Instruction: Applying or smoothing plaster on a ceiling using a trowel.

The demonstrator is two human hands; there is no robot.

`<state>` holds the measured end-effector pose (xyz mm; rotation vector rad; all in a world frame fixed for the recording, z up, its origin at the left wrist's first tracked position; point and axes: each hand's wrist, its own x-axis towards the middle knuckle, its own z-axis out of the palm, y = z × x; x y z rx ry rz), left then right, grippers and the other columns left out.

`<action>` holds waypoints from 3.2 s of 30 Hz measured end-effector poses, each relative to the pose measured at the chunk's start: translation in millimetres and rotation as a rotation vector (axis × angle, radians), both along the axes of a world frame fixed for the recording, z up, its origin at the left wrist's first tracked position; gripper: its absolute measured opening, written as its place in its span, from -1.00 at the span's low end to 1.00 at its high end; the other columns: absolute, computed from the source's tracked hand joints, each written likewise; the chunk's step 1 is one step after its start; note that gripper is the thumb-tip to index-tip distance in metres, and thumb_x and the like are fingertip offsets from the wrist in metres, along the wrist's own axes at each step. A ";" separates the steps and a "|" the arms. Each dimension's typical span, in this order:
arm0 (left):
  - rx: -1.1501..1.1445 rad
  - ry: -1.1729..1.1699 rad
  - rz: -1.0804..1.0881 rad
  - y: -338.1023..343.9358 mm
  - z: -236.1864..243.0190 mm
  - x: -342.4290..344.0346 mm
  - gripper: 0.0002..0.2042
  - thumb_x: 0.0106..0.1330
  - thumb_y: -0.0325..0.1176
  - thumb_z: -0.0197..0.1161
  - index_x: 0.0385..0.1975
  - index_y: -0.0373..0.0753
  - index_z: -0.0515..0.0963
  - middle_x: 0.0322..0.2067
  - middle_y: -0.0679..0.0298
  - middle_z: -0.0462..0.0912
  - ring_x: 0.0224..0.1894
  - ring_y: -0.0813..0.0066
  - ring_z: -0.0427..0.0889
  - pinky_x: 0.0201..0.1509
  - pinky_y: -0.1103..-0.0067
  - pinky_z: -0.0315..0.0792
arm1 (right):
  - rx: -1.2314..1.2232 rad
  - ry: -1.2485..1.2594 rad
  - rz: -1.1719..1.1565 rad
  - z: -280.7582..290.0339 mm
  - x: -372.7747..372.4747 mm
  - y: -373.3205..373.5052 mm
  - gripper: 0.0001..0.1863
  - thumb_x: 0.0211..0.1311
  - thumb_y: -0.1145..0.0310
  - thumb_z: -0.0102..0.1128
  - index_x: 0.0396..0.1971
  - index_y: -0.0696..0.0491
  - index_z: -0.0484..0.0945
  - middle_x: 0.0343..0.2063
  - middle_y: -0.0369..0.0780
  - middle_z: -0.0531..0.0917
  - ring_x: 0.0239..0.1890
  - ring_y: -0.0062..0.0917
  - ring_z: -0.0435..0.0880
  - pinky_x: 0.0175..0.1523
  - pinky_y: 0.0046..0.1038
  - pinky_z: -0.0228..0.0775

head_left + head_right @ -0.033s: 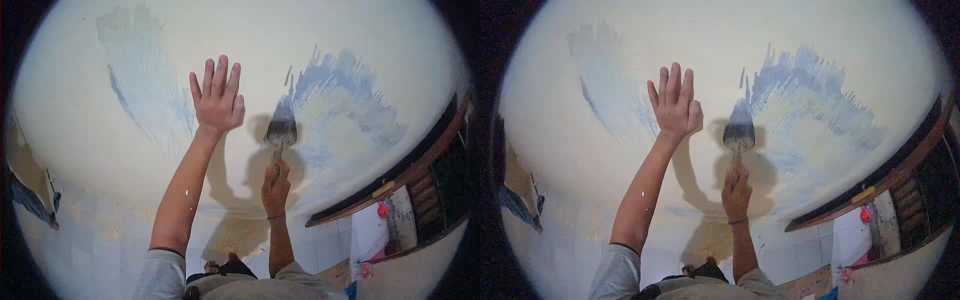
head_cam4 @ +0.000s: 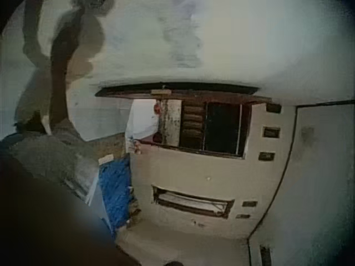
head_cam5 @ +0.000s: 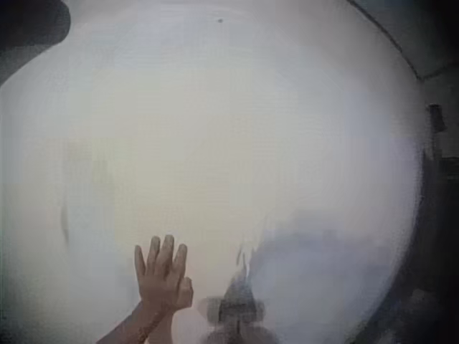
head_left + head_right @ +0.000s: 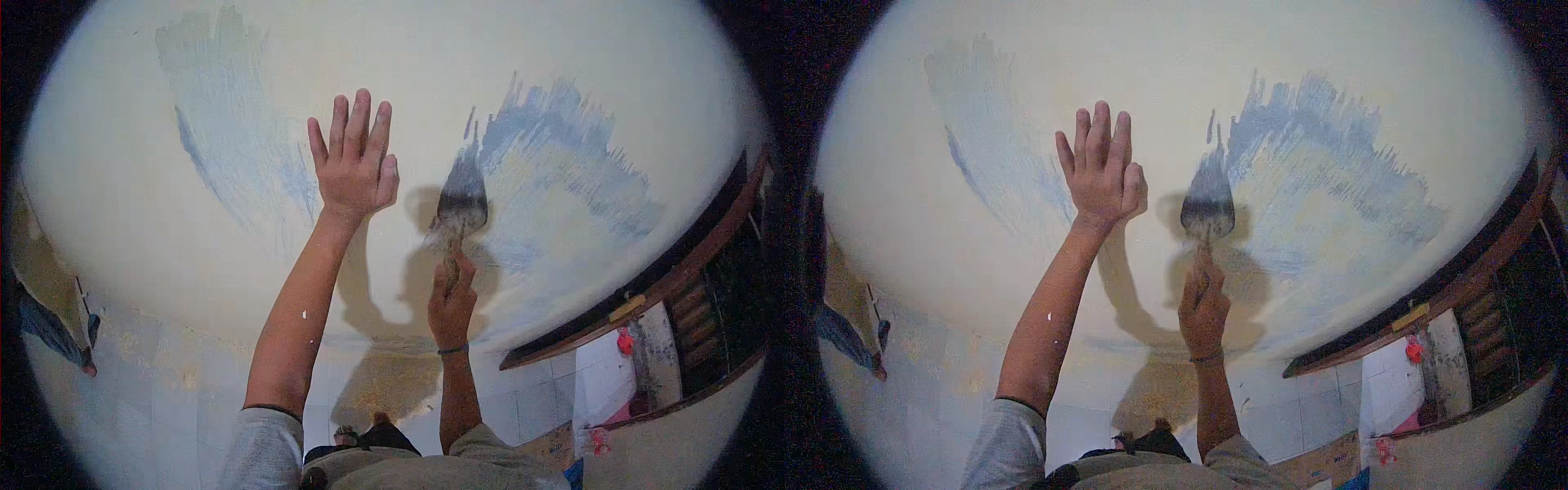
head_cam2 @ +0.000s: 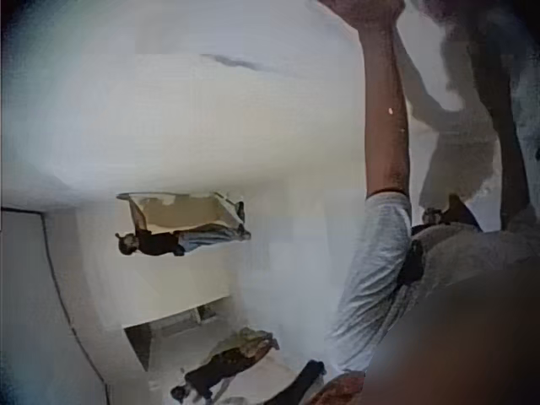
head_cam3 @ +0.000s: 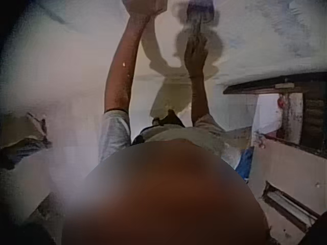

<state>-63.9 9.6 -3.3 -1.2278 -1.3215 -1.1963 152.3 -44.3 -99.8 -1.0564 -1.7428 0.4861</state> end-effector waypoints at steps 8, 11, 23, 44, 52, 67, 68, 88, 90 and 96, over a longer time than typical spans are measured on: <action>-0.053 0.026 0.034 0.6 -0.2 1.8 -0.42 0.33 -0.11 -0.20 0.34 -0.15 0.30 0.41 0.09 0.14 0.49 0.10 -0.04 0.52 0.12 -0.45 | 0.131 0.018 0.034 -21.2 3.2 -7.0 -0.57 0.45 0.31 -0.03 0.23 0.11 0.23 0.07 0.07 0.55 0.03 -0.03 0.61 0.03 -0.23 0.49; -0.047 0.024 0.029 0.4 0.4 1.6 -0.42 0.34 -0.10 -0.21 0.35 -0.15 0.29 0.41 0.09 0.13 0.50 0.10 -0.04 0.51 0.11 -0.46 | 0.130 0.019 0.048 -13.5 4.2 -0.3 -0.58 0.45 0.32 -0.03 0.23 0.10 0.24 0.08 0.06 0.55 0.05 -0.07 0.61 0.06 -0.25 0.49; -0.041 0.028 0.032 1.6 1.7 4.8 -0.43 0.37 -0.08 -0.24 0.35 -0.16 0.29 0.41 0.08 0.14 0.50 0.11 -0.05 0.51 0.11 -0.45 | 0.189 -0.023 -0.036 -23.2 -3.7 11.9 -0.62 0.40 0.32 0.03 0.14 0.13 0.32 -0.35 0.10 0.64 -0.43 -0.03 0.66 -0.36 -0.16 0.48; -0.019 0.039 0.032 1.5 2.9 0.8 -0.42 0.37 -0.07 -0.24 0.34 -0.16 0.30 0.39 0.07 0.17 0.49 0.12 -0.02 0.51 0.15 -0.46 | 0.161 0.019 -0.064 -55.9 5.3 -7.1 -0.67 0.41 0.28 0.04 0.05 0.13 0.37 -0.22 0.06 0.66 -0.26 -0.11 0.72 -0.19 -0.21 0.56; 0.018 0.070 0.010 3.2 2.7 -1.1 -0.42 0.38 -0.08 -0.26 0.35 -0.18 0.30 0.41 0.07 0.15 0.49 0.10 -0.02 0.50 0.11 -0.45 | 0.133 -0.011 -0.025 -66.1 12.3 -2.8 -0.64 0.39 0.34 0.08 0.12 0.07 0.33 -0.08 0.06 0.63 -0.22 -0.12 0.72 -0.20 -0.27 0.56; 0.051 0.103 0.033 6.5 1.8 -2.3 -0.42 0.43 -0.07 -0.34 0.34 -0.21 0.30 0.40 0.02 0.14 0.49 0.05 -0.03 0.49 0.12 -0.42 | 0.026 -0.016 -0.011 -69.0 2.8 6.9 -0.59 0.34 0.37 0.10 0.17 0.02 0.38 -0.14 0.05 0.63 -0.18 -0.03 0.67 -0.14 -0.21 0.52; 0.046 0.100 0.036 5.0 1.3 -2.3 -0.42 0.43 -0.07 -0.34 0.34 -0.21 0.30 0.40 0.02 0.14 0.49 0.05 -0.03 0.49 0.12 -0.42 | 0.066 0.011 -0.024 -58.7 0.7 4.9 -0.57 0.36 0.34 0.07 0.21 -0.04 0.39 -0.08 0.01 0.62 -0.16 -0.09 0.68 -0.09 -0.21 0.52; 0.008 0.071 0.077 2.0 -5.1 -6.5 -0.42 0.42 -0.07 -0.29 0.33 -0.23 0.30 0.40 0.01 0.14 0.49 0.07 -0.02 0.51 0.16 -0.38 | 0.145 0.008 0.096 -34.4 10.5 -7.4 -0.58 0.33 0.47 0.11 0.16 0.13 0.29 0.00 0.07 0.59 0.01 -0.03 0.62 0.06 -0.25 0.47; 0.001 0.059 0.079 3.1 -4.3 -7.1 -0.43 0.42 -0.07 -0.29 0.33 -0.23 0.31 0.39 0.01 0.16 0.49 0.07 -0.02 0.50 0.14 -0.36 | 0.103 0.032 0.126 -42.6 11.3 -8.3 -0.58 0.33 0.47 0.11 0.15 0.14 0.27 0.01 0.05 0.60 0.05 -0.07 0.61 0.09 -0.26 0.46; 0.048 0.068 0.080 5.3 -2.6 -8.7 -0.42 0.42 -0.06 -0.29 0.33 -0.22 0.31 0.39 0.01 0.17 0.48 0.07 -0.02 0.49 0.09 -0.33 | 0.077 0.036 0.170 21.6 2.3 5.6 -0.55 0.33 0.47 0.10 0.18 0.13 0.27 0.06 0.05 0.57 0.07 -0.06 0.59 0.09 -0.26 0.46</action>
